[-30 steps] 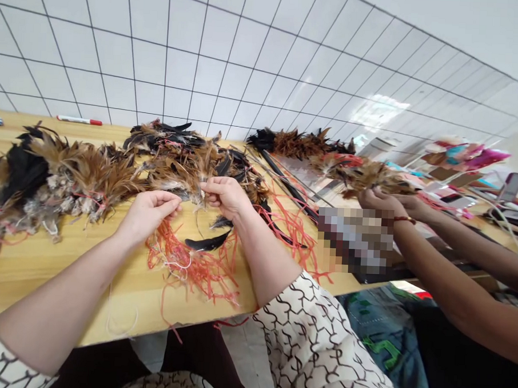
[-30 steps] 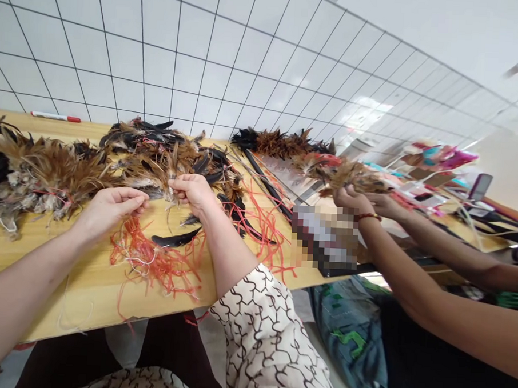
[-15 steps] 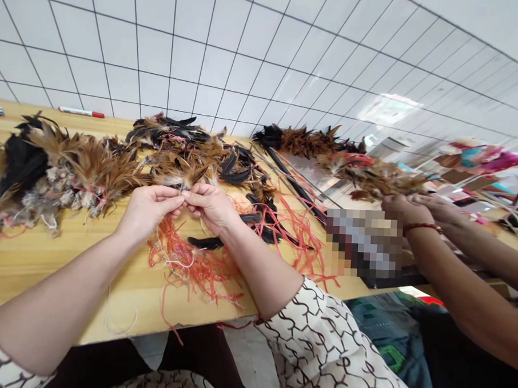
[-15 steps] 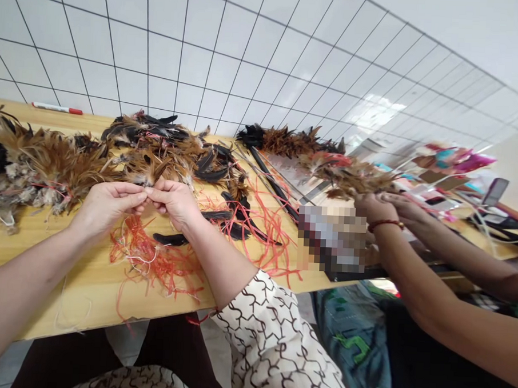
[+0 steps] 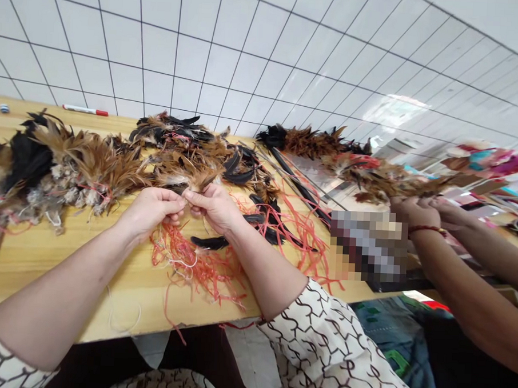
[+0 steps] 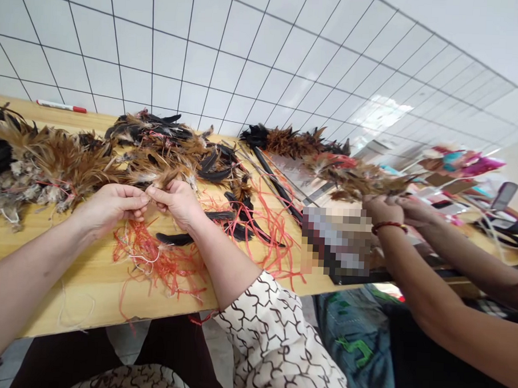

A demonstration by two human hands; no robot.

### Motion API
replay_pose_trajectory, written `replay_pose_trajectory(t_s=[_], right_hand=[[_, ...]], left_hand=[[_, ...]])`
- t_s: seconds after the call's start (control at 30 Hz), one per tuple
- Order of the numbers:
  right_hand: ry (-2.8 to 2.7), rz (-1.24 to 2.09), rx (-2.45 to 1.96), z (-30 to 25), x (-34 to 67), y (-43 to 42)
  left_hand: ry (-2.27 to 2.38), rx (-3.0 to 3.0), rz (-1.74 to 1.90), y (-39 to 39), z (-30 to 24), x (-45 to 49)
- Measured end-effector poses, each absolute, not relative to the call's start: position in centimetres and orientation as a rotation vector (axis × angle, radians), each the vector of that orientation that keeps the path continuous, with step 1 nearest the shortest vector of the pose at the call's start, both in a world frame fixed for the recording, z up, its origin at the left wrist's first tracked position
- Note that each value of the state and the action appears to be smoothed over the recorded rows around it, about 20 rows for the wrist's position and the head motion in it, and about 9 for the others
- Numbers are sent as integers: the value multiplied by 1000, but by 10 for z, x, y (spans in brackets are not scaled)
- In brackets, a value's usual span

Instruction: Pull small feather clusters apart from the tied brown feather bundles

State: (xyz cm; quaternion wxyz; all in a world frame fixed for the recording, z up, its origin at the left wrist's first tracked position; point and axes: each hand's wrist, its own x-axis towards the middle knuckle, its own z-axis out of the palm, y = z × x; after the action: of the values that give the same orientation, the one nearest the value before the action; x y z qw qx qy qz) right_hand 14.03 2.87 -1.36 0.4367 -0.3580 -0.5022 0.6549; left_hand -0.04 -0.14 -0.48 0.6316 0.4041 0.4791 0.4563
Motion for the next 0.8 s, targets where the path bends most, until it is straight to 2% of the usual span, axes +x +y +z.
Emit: replay_pose_trajectory(t_s=[0.13, 0.57, 0.8], right_hand=[[-1142, 1606, -894, -14, 144, 33], [-950, 1852, -747, -11, 140, 25], [-1093, 1596, -803, -15, 137, 27]], left_hand=[[1008, 870, 1133, -1, -3, -2], [827, 863, 1256, -2, -3, -2], [931, 897, 1257, -1, -4, -3]])
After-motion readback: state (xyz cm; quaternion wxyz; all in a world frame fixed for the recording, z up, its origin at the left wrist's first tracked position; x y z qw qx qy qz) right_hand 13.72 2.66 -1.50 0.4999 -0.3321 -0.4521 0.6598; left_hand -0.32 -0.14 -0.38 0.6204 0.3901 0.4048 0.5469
